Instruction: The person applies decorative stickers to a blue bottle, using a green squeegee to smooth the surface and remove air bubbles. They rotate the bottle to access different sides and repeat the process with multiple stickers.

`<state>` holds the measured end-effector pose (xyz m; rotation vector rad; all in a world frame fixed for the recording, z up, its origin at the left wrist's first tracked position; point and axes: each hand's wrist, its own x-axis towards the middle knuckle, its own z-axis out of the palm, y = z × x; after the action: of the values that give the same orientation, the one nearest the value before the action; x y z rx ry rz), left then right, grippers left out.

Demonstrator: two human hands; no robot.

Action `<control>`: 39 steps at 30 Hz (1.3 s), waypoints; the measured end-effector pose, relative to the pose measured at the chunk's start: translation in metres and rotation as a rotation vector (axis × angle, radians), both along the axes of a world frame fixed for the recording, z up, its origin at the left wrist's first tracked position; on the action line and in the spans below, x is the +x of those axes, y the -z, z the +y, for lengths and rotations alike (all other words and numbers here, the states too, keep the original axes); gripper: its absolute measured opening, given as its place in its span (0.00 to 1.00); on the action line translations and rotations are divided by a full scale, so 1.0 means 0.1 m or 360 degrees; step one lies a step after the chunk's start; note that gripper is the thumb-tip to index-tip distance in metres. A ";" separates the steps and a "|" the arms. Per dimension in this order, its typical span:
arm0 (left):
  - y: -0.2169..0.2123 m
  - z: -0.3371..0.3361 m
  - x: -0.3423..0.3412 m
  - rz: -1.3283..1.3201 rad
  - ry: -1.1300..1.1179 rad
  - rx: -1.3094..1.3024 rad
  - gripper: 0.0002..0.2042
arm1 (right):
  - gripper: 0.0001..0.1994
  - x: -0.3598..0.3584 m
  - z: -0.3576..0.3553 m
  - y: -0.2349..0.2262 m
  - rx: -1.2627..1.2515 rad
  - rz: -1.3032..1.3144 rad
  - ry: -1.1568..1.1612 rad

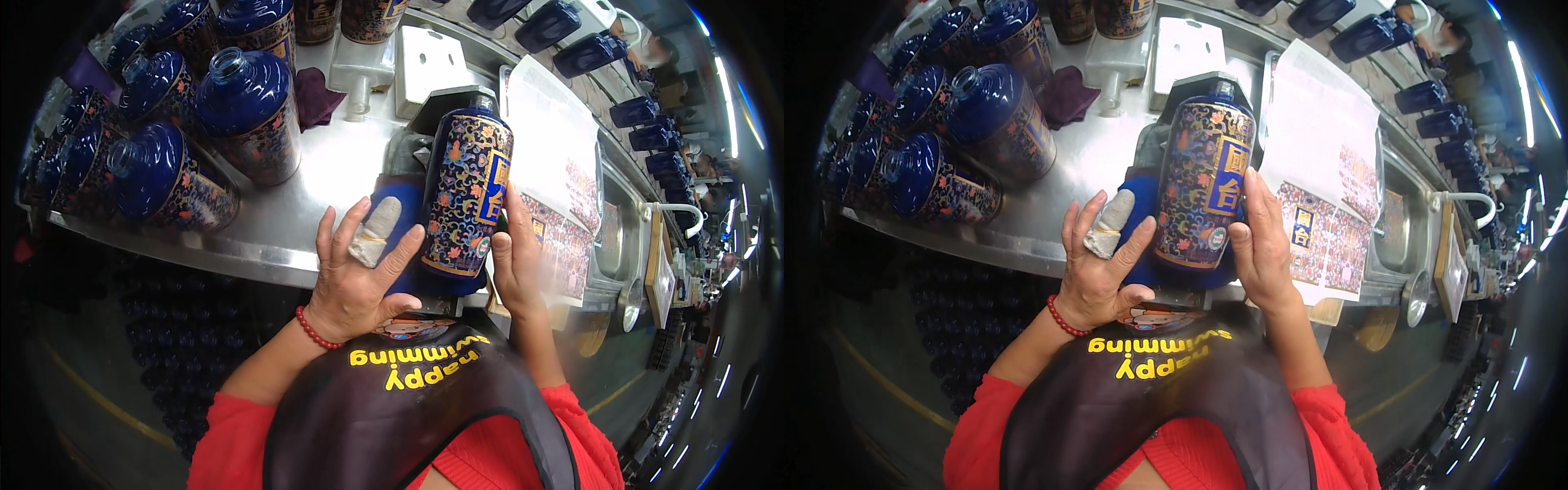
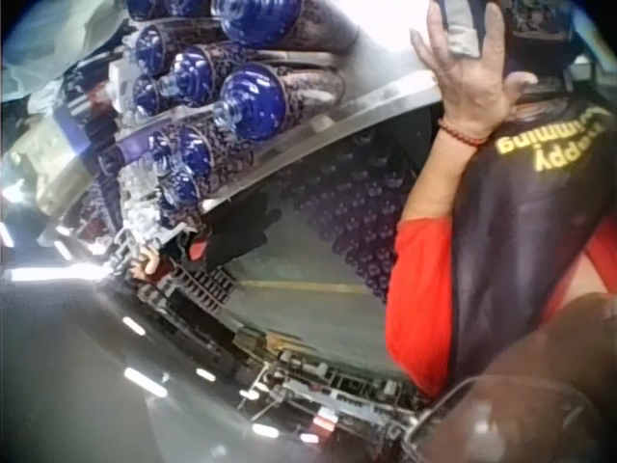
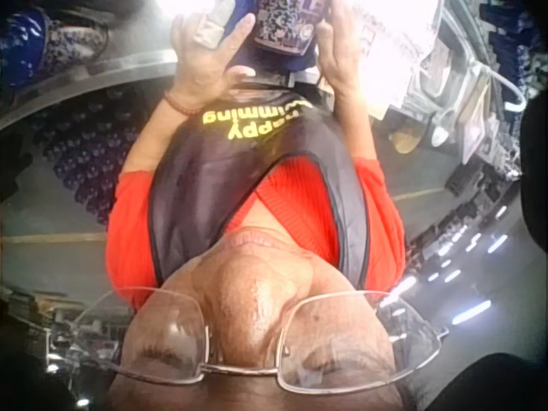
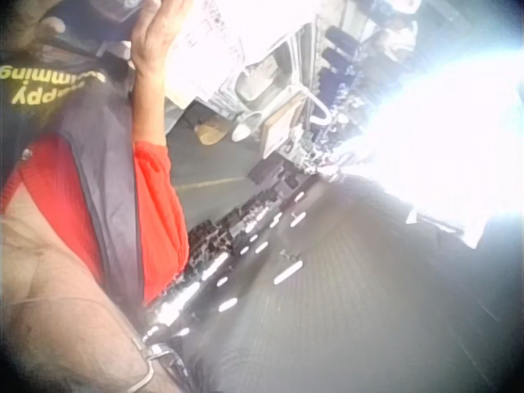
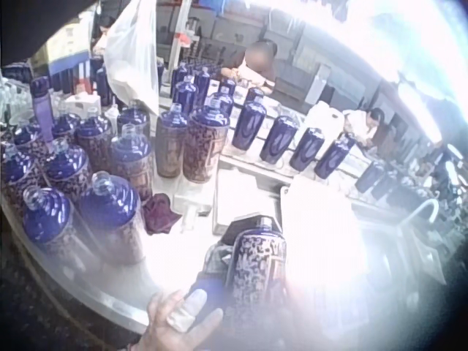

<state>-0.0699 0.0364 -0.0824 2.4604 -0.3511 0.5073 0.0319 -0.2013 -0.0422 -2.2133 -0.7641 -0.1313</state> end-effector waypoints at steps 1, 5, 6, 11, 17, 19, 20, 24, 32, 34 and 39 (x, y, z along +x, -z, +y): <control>0.01 0.00 -0.01 -0.0019 -0.0003 -0.0012 0.34 | 0.27 0.00 0.00 -0.01 -0.0025 -0.0004 0.0008; 0.05 -0.01 -0.05 -0.0076 0.0056 -0.0015 0.33 | 0.28 -0.02 0.00 -0.03 -0.0034 0.0036 0.0018; 0.05 -0.02 -0.05 -0.0074 0.0075 -0.0016 0.33 | 0.28 -0.03 0.00 -0.03 -0.0037 0.0055 0.0019; 0.05 0.02 -0.09 -0.0088 0.0075 -0.0006 0.31 | 0.28 -0.02 0.01 -0.01 0.0006 0.0075 0.0025; 0.03 -0.01 -0.08 -0.0153 0.0106 -0.0043 0.29 | 0.28 -0.02 0.00 0.00 -0.0016 0.0055 0.0019; 0.02 -0.01 -0.08 -0.0164 0.0117 -0.0048 0.28 | 0.28 -0.02 -0.01 0.00 -0.0001 0.0066 0.0017; 0.01 0.00 -0.08 -0.0172 0.0120 -0.0054 0.27 | 0.28 -0.02 -0.01 0.00 0.0006 0.0072 0.0018; -0.01 0.05 -0.04 -0.0193 0.0155 -0.0277 0.26 | 0.28 -0.02 -0.01 0.01 0.0016 0.0103 0.0020; -0.05 -0.01 0.01 -0.0205 0.0053 -0.0178 0.26 | 0.29 -0.02 -0.01 0.02 0.0050 0.0125 0.0002; -0.06 -0.01 -0.01 -0.0225 0.0009 -0.0074 0.26 | 0.29 -0.02 -0.01 0.02 0.0055 0.0117 0.0006; -0.07 -0.01 -0.03 -0.0256 -0.0062 -0.0002 0.26 | 0.29 -0.01 0.00 0.03 0.0074 0.0117 0.0001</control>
<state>-0.0729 0.0354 -0.0754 2.4352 -0.3682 0.7245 0.0306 -0.2017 -0.0447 -2.1623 -0.7131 -0.0668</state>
